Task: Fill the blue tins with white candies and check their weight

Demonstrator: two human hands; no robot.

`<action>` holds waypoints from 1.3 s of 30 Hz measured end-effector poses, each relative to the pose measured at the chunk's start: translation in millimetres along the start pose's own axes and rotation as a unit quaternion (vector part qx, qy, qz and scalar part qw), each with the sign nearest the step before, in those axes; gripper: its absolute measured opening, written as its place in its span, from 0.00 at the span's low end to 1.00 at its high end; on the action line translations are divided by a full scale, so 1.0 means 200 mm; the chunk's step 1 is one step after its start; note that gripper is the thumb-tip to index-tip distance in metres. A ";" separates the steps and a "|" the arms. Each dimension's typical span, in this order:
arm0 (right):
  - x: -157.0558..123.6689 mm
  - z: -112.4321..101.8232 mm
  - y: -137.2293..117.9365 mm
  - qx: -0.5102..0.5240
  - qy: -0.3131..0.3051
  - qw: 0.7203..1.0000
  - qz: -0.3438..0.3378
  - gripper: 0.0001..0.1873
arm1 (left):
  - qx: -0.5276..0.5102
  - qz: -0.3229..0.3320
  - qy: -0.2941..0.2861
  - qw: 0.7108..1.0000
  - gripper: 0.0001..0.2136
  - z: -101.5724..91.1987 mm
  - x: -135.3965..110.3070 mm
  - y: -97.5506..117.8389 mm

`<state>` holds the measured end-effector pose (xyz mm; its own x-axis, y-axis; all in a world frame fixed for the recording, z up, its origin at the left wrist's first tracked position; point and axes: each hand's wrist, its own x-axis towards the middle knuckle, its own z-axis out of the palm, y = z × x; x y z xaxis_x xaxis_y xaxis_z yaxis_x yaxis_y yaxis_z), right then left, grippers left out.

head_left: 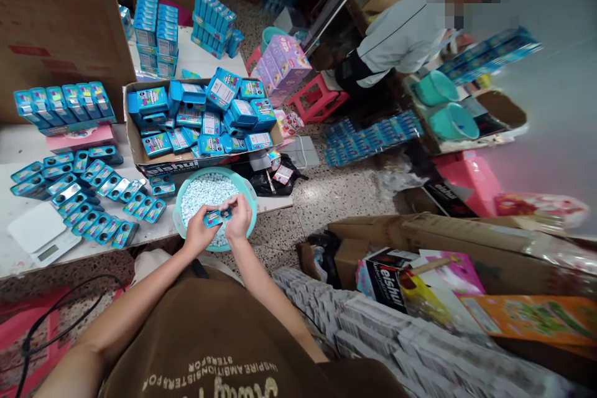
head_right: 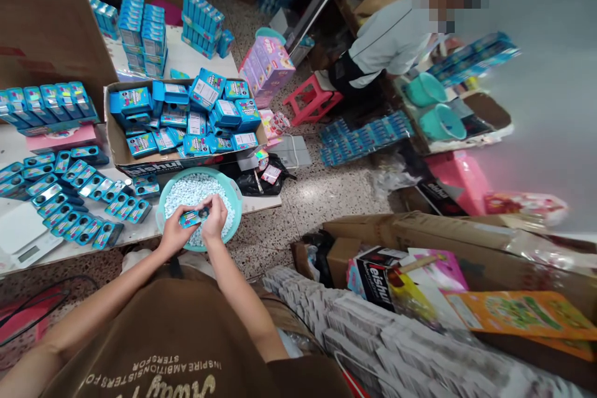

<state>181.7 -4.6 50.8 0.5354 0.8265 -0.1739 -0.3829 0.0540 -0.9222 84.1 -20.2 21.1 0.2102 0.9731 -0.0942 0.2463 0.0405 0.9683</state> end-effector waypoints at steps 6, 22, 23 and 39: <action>0.08 -0.14 0.09 0.034 0.066 0.995 0.061 0.13 | 0.046 0.039 -0.013 0.998 0.16 -0.04 -0.02 0.10; 0.06 -0.42 0.31 -0.076 0.164 0.966 0.182 0.17 | 0.281 0.028 -0.021 0.959 0.16 -0.15 0.08 -0.05; 0.05 -0.42 0.32 -0.077 0.163 0.966 0.184 0.17 | 0.282 0.028 -0.017 0.959 0.17 -0.16 0.07 -0.05; 0.03 -0.38 0.34 -0.120 0.120 0.960 0.224 0.17 | 0.025 0.012 0.016 0.999 0.16 -0.31 -0.13 -0.12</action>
<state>215.9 -39.0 -38.8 0.5271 0.5820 -0.6193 -0.4466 -0.4303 -0.7845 14.3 -33.5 14.5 0.1859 0.9805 -0.0637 0.2897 0.0072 0.9571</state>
